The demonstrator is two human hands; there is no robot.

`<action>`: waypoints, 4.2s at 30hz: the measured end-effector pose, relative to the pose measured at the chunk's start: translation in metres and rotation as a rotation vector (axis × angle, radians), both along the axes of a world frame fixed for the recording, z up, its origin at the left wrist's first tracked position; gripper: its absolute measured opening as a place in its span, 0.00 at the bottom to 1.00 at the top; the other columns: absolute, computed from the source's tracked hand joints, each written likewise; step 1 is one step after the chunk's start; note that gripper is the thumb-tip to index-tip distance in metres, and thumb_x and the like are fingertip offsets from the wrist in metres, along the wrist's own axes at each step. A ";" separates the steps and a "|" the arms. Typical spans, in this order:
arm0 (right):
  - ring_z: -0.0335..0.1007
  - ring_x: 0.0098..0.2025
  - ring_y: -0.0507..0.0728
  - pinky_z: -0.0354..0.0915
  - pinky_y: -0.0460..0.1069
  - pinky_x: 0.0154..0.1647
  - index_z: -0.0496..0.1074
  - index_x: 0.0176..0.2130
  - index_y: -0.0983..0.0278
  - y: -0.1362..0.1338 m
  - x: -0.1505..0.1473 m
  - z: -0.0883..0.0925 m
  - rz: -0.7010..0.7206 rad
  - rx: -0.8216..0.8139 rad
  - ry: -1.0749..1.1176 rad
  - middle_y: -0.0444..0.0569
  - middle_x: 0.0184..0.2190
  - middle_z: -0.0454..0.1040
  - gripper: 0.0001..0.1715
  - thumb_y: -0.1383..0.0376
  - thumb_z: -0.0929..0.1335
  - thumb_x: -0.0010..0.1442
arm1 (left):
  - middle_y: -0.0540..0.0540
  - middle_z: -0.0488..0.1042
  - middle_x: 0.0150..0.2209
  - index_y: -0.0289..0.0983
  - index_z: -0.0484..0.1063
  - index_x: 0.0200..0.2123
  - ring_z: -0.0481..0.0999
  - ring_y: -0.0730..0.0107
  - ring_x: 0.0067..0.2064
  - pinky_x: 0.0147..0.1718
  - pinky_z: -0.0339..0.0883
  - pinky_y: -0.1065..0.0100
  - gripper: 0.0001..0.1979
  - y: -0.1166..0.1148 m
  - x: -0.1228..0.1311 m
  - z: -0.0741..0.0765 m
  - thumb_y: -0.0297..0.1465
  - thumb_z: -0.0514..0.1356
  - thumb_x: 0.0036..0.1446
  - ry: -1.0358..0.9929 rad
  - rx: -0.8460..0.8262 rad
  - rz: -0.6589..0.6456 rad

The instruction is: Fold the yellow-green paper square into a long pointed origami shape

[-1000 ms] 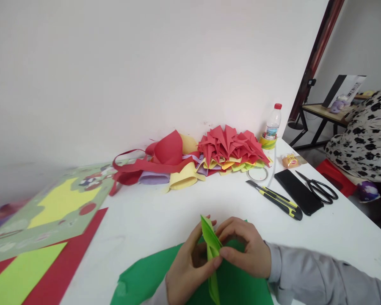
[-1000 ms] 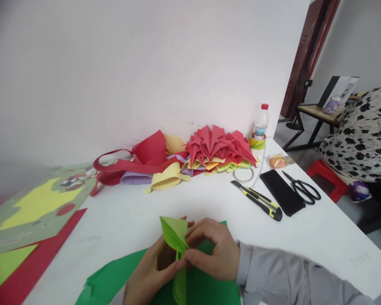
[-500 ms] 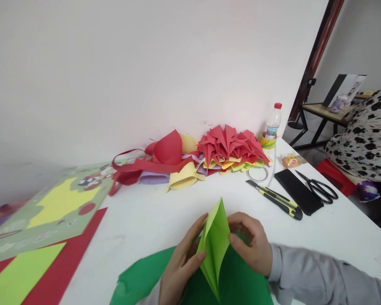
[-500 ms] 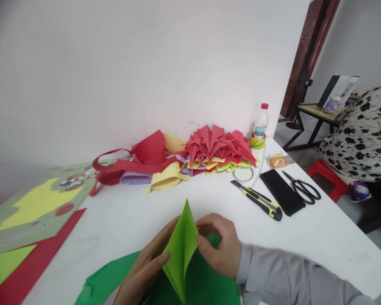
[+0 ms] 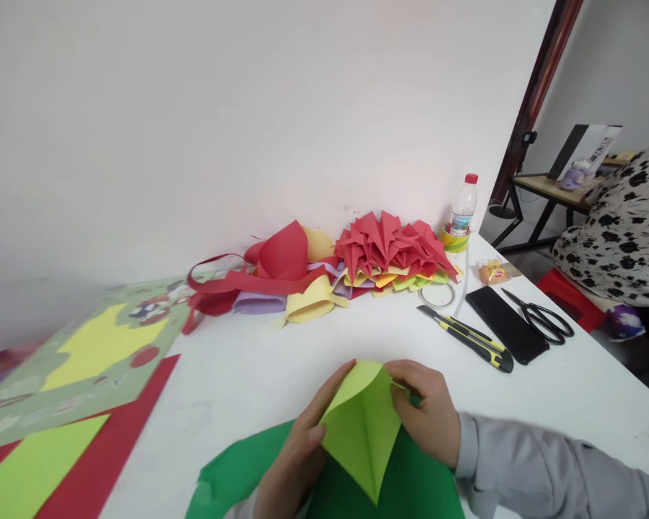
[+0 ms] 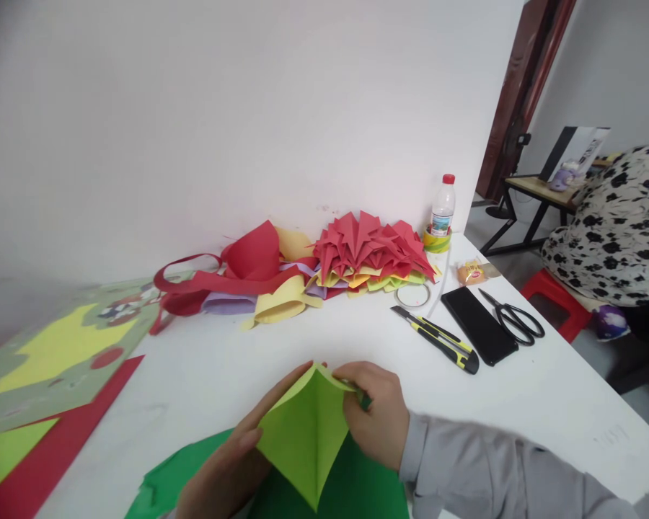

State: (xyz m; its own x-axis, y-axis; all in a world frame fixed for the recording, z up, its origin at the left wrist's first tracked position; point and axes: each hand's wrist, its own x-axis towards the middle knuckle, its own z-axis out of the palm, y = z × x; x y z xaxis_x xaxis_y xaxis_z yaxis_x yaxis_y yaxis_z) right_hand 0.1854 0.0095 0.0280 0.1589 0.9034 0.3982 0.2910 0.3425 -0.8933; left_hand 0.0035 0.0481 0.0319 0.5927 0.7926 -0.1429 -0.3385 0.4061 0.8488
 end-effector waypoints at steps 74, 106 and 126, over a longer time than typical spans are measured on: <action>0.71 0.47 0.58 0.67 0.51 0.48 0.66 0.57 0.61 -0.004 0.020 -0.006 0.353 0.123 -0.108 0.53 0.47 0.74 0.23 0.59 0.58 0.66 | 0.40 0.80 0.31 0.32 0.77 0.37 0.80 0.58 0.31 0.33 0.71 0.62 0.20 0.014 0.003 0.013 0.37 0.73 0.41 0.185 -0.212 -0.153; 0.63 0.18 0.46 0.56 0.43 0.20 0.73 0.24 0.69 0.015 0.018 -0.008 0.442 -0.673 0.451 0.42 0.19 0.73 0.24 0.53 0.79 0.37 | 0.49 0.70 0.17 0.32 0.74 0.19 0.66 0.73 0.19 0.21 0.57 0.71 0.23 0.014 0.006 0.000 0.48 0.70 0.38 0.359 -0.154 0.049; 0.63 0.20 0.47 0.56 0.43 0.21 0.72 0.26 0.68 0.015 0.018 -0.009 0.411 -0.627 0.473 0.42 0.19 0.72 0.24 0.52 0.78 0.39 | 0.48 0.73 0.19 0.33 0.79 0.23 0.67 0.72 0.23 0.23 0.59 0.71 0.19 0.013 0.001 -0.001 0.46 0.71 0.39 0.429 0.064 0.160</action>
